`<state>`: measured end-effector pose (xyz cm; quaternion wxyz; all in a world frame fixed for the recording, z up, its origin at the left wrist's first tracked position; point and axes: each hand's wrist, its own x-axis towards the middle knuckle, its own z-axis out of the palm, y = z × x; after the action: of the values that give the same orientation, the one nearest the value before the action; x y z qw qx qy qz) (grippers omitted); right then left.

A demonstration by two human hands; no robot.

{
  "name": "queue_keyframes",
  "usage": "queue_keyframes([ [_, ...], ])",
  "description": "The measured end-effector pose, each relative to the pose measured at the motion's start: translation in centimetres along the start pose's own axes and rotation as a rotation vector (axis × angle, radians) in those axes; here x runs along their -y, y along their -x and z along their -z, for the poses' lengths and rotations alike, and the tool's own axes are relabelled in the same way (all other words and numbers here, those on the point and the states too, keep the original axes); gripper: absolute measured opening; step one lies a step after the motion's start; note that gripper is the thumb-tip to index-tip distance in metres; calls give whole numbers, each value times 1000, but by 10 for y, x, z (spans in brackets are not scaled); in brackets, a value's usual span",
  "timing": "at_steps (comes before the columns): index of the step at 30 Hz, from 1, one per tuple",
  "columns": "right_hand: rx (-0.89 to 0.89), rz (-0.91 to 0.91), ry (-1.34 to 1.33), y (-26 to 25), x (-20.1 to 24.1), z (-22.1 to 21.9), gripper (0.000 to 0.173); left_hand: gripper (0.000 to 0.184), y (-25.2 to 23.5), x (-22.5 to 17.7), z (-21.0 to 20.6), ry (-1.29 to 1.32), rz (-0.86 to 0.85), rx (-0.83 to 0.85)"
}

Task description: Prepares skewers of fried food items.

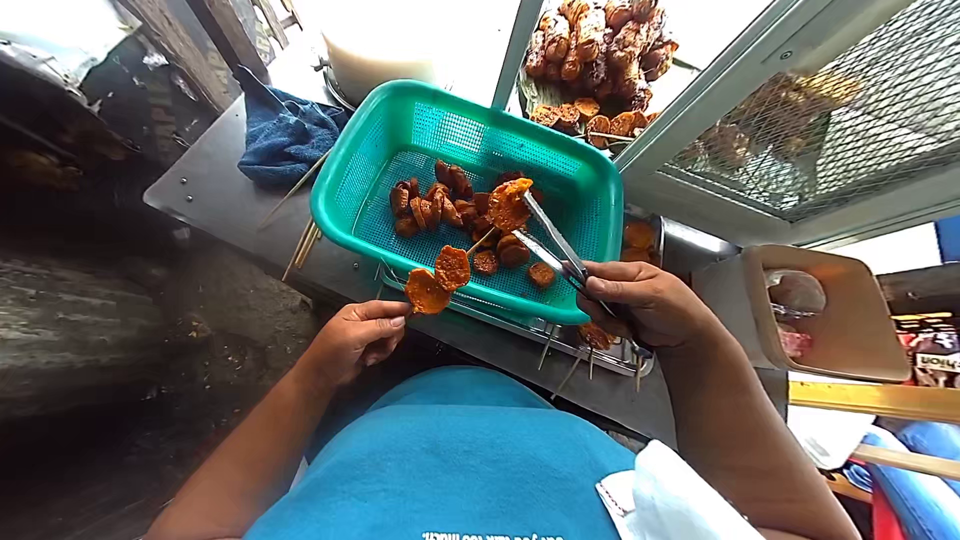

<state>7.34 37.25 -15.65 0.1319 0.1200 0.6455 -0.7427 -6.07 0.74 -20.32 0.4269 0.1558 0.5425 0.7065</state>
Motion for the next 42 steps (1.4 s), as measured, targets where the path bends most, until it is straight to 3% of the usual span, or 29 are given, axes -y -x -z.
queue_keyframes([
  [4,38,21,-71,-9,-10,-13,33,26,-7,8,-8,127,-41,24],
  [9,81,22,-16,-11,-13,-19,32,27,-11,8,-17,65,-62,-77],
  [16,-256,115,391,2,0,-29,42,28,-12,9,-20,-122,-99,-258],
  [22,-398,199,731,-10,1,-45,34,25,-17,11,-23,-191,-120,-278],
  [28,-341,202,732,-11,3,-47,49,24,-22,6,-24,-159,-181,-315],
  [33,-306,334,870,-23,0,-58,34,23,-24,6,-27,-209,-212,-307],
  [37,-337,462,934,-30,-2,-66,33,23,-26,0,-25,-201,-228,-329],
  [42,-282,445,968,-34,-6,-70,34,21,-25,1,-24,-163,-199,-356],
])
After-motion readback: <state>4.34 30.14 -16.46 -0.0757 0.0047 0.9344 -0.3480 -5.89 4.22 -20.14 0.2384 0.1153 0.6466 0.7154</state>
